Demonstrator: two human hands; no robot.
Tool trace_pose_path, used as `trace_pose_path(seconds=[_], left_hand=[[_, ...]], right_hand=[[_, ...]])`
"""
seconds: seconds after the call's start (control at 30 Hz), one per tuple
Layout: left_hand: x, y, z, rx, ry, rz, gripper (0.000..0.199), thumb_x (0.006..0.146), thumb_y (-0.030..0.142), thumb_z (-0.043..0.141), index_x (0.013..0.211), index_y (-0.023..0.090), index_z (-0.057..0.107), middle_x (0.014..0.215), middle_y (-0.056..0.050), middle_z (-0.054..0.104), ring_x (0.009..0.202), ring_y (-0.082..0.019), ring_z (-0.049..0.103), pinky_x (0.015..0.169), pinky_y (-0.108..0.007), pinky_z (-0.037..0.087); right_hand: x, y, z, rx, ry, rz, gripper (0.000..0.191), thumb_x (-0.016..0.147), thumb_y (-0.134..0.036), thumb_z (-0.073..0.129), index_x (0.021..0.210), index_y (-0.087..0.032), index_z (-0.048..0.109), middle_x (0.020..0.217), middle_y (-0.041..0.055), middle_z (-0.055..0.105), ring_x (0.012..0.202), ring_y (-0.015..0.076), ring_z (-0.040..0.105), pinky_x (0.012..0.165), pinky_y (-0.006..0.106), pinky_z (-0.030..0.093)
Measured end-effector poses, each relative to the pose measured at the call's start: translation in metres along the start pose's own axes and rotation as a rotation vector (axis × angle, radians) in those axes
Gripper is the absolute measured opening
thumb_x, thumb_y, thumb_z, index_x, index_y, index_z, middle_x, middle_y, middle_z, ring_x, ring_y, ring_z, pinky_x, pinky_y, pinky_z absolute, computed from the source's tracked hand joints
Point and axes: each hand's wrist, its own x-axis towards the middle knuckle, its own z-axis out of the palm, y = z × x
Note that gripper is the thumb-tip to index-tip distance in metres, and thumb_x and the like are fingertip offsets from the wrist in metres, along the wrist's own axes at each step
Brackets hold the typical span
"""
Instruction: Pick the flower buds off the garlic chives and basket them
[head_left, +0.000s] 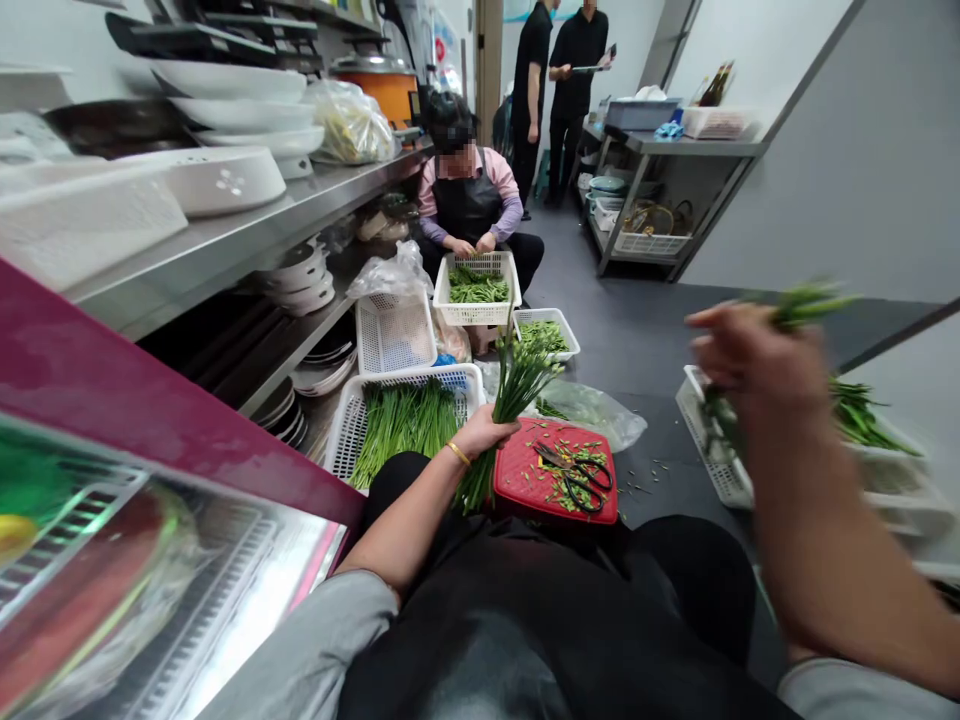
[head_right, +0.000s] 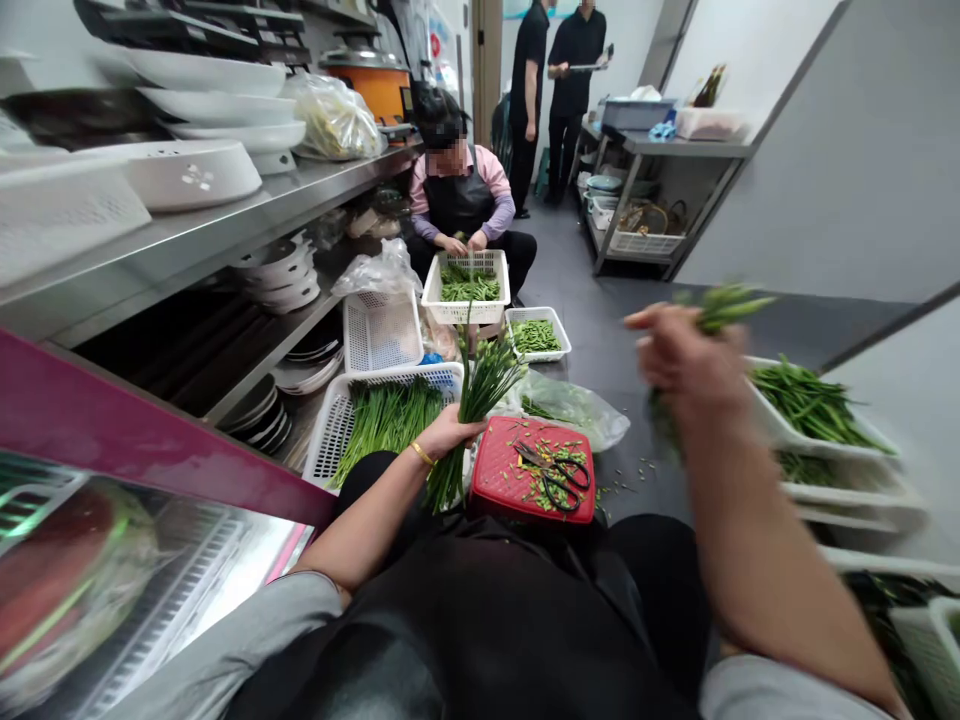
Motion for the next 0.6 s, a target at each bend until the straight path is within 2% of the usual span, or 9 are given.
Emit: trace_pose_path(seconds=[0.03,0.1,0.17,0.23,0.3,0.37,0.5,0.6], left_hand=[[-0.002,0.001,0.002,0.03,-0.005,0.014,0.039,0.06,0.04,0.081,0.065,0.016,0.05,0.048,0.008,0.046,0.04,-0.006,0.041,0.043,-0.021,0.035],[-0.007,0.003,0.006,0.113,-0.019,0.047,0.033,0.065,0.038,0.077,0.069,0.015,0.054,0.049,0.008,0.047,0.042,-0.007,0.041,0.045,-0.021,0.036],[-0.012,0.004,0.009,0.207,-0.032,0.102,0.027,0.069,0.036,0.074,0.076,0.014,0.06,0.054,0.005,0.053,0.048,-0.01,0.047,0.05,-0.023,0.041],[-0.015,0.004,0.011,0.287,-0.031,0.181,0.025,0.072,0.034,0.072,0.084,0.013,0.064,0.067,0.001,0.062,0.064,-0.014,0.057,0.062,-0.025,0.047],[-0.016,0.003,0.012,0.342,-0.02,0.241,0.024,0.073,0.032,0.071,0.087,0.014,0.066,0.079,-0.002,0.067,0.079,-0.018,0.062,0.074,-0.028,0.049],[-0.014,0.002,0.012,0.374,-0.011,0.243,0.021,0.073,0.029,0.069,0.087,0.014,0.066,0.081,-0.002,0.068,0.083,-0.02,0.062,0.078,-0.029,0.049],[-0.007,-0.003,0.013,0.37,-0.011,0.216,0.02,0.07,0.028,0.069,0.084,0.014,0.064,0.075,0.0,0.064,0.075,-0.017,0.059,0.072,-0.027,0.048],[-0.002,-0.006,0.015,0.329,-0.028,0.171,0.024,0.066,0.032,0.072,0.074,0.014,0.059,0.065,0.003,0.057,0.061,-0.012,0.052,0.059,-0.023,0.043]], right_hand=[[-0.001,0.005,0.017,0.074,-0.018,0.122,0.037,0.076,-0.05,0.074,0.081,-0.015,0.067,0.045,-0.0097,0.031,0.034,0.0031,0.025,0.032,0.019,0.019],[0.001,0.015,0.05,0.22,-0.04,0.282,0.051,0.059,-0.058,0.083,0.079,-0.015,0.064,0.043,-0.013,0.024,0.034,0.0024,0.022,0.032,0.019,0.012],[0.008,0.02,0.073,0.319,-0.07,0.338,0.06,0.045,-0.061,0.087,0.075,-0.017,0.06,0.043,-0.014,0.024,0.034,0.0016,0.022,0.033,0.018,0.011],[0.019,0.019,0.082,0.375,-0.084,0.31,0.062,0.04,-0.061,0.088,0.072,-0.017,0.058,0.043,-0.0142,0.025,0.035,0.001,0.022,0.033,0.018,0.012],[0.03,0.013,0.078,0.404,-0.053,0.216,0.058,0.044,-0.059,0.088,0.071,-0.017,0.059,0.043,-0.0139,0.024,0.035,0.0013,0.022,0.033,0.018,0.013],[0.037,0.006,0.066,0.402,0.005,0.103,0.05,0.052,-0.057,0.085,0.071,-0.018,0.06,0.043,-0.0133,0.023,0.035,0.002,0.023,0.033,0.019,0.014],[0.042,-0.004,0.042,0.318,0.079,-0.011,0.046,0.061,-0.059,0.08,0.068,-0.019,0.059,0.043,-0.0125,0.021,0.035,0.0029,0.022,0.032,0.02,0.015],[0.043,-0.008,0.036,0.221,0.079,-0.044,0.049,0.063,-0.064,0.077,0.065,-0.019,0.057,0.042,-0.0119,0.021,0.034,0.0032,0.022,0.032,0.021,0.015]])
